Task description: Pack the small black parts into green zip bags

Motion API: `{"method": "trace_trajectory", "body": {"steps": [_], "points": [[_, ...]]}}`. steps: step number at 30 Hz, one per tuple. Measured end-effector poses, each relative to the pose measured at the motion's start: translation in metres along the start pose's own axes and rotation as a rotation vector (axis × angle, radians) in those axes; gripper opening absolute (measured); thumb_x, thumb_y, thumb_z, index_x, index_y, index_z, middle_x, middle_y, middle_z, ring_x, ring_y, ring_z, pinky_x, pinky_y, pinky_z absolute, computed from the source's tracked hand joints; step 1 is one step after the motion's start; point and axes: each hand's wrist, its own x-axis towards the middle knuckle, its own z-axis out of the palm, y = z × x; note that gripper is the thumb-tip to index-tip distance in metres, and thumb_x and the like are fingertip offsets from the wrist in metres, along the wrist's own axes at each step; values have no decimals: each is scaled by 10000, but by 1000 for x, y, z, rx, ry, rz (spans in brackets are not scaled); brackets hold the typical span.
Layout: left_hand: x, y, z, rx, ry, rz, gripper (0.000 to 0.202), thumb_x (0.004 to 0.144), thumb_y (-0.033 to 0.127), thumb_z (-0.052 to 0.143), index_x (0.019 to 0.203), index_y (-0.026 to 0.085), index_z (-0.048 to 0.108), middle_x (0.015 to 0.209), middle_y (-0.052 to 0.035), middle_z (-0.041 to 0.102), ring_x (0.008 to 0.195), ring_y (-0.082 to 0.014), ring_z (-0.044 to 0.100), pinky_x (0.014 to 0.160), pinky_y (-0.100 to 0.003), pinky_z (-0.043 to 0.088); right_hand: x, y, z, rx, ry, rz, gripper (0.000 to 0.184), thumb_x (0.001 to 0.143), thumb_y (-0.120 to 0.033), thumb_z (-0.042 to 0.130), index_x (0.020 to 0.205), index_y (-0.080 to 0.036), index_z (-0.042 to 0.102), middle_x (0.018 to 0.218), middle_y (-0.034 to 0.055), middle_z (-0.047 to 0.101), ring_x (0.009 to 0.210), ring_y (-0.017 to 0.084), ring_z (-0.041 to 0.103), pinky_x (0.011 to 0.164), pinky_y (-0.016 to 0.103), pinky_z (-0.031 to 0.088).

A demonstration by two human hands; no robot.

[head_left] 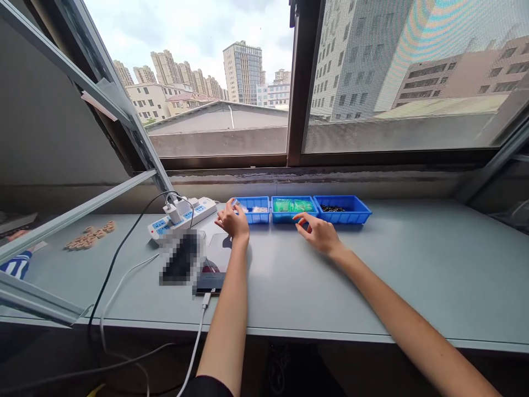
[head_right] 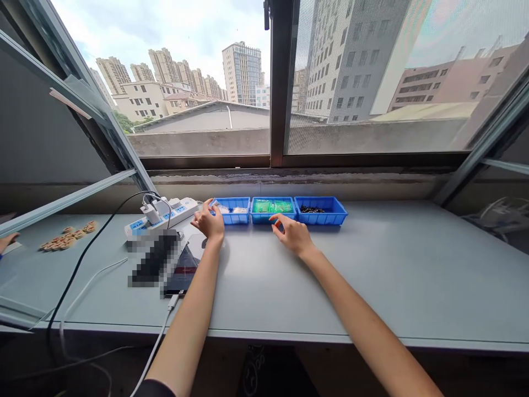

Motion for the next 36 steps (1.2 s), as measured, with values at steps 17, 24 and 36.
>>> {"method": "trace_trajectory", "body": {"steps": [17,24,36], "points": [[0,-1,11,74,-75,81,229,773,203,465,823,156,684,1086,-149,589,1131,-317,437,982,-511,285,3,2,-1,-37,-150,23,173,798,-251,469,870,-262,627,889,-14,694,696,167,602,552,262,335],[-1,1,7,192,-155,27,211,786,219,492,695,148,669,1208,-184,505,1238,-340,343,1005,-505,263,4,5,-4,-41,-172,49,193,802,-271,475,934,-260,614,894,-1,688,711,177,600,566,269,342],[-60,60,-2,74,-593,846,219,850,216,432,749,179,623,923,-67,593,861,-186,553,803,-319,400,5,4,-2,-125,-251,-2,179,798,-226,483,889,-226,637,897,17,687,805,175,610,569,240,316]]}}
